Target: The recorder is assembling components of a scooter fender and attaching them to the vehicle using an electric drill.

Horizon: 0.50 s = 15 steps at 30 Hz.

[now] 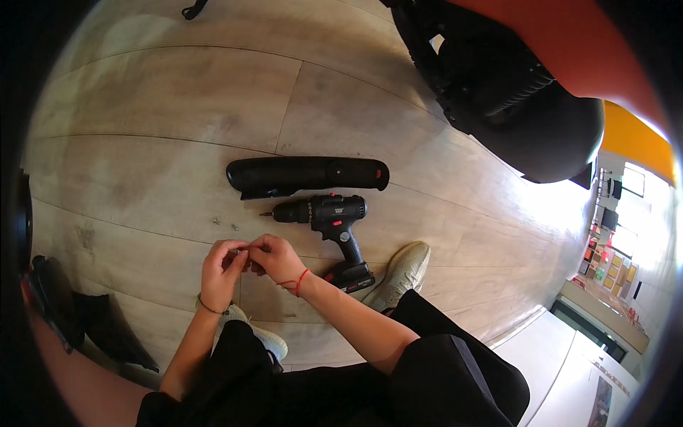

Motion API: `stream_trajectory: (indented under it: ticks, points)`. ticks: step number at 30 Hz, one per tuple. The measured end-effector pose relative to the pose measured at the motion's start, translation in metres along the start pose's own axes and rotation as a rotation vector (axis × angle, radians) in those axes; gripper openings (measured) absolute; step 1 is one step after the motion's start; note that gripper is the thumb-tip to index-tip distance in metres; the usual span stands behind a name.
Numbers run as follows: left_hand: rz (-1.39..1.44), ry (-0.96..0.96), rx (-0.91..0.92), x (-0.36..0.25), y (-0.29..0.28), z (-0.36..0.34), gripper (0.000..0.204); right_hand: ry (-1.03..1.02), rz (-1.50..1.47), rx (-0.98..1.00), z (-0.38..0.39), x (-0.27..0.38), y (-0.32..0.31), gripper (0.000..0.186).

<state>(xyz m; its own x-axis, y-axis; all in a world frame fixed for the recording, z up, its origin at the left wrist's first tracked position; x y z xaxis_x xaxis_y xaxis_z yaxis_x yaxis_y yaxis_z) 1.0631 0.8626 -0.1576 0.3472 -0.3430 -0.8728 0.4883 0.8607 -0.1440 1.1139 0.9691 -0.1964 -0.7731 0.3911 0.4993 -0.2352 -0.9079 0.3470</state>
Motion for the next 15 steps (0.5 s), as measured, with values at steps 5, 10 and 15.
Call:
stream_trajectory:
  ticks: [5, 10, 15]
  points:
    - [0.137, -0.003, 0.039, -0.011, 0.005, -0.017, 0.014, -0.008, -0.156, 0.006, 0.003, 0.021, -0.005, 0.018]
    - [0.473, -0.203, -0.044, 0.012, -0.005, -0.02, 0.012, -0.345, 0.735, 0.034, 0.012, 0.107, -0.015, 0.023]
    - [0.624, -0.367, 0.048, 0.018, 0.013, -0.016, 0.013, -0.783, 1.496, -0.416, 0.007, 0.229, -0.104, 0.045]
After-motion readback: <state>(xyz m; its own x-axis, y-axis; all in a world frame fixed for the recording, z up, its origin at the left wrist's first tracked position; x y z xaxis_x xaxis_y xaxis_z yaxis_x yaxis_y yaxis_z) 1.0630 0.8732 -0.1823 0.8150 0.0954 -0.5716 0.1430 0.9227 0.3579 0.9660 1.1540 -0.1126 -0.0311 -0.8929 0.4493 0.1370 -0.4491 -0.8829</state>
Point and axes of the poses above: each hand's wrist, its own z-axis away from the middle knuckle, its own y-axis out of the palm, x = y × z, the point moved 9 cm from there along -z, towards the middle knuckle, and after that the axes turned 5 degrees about -z, right-handed, at the moved point
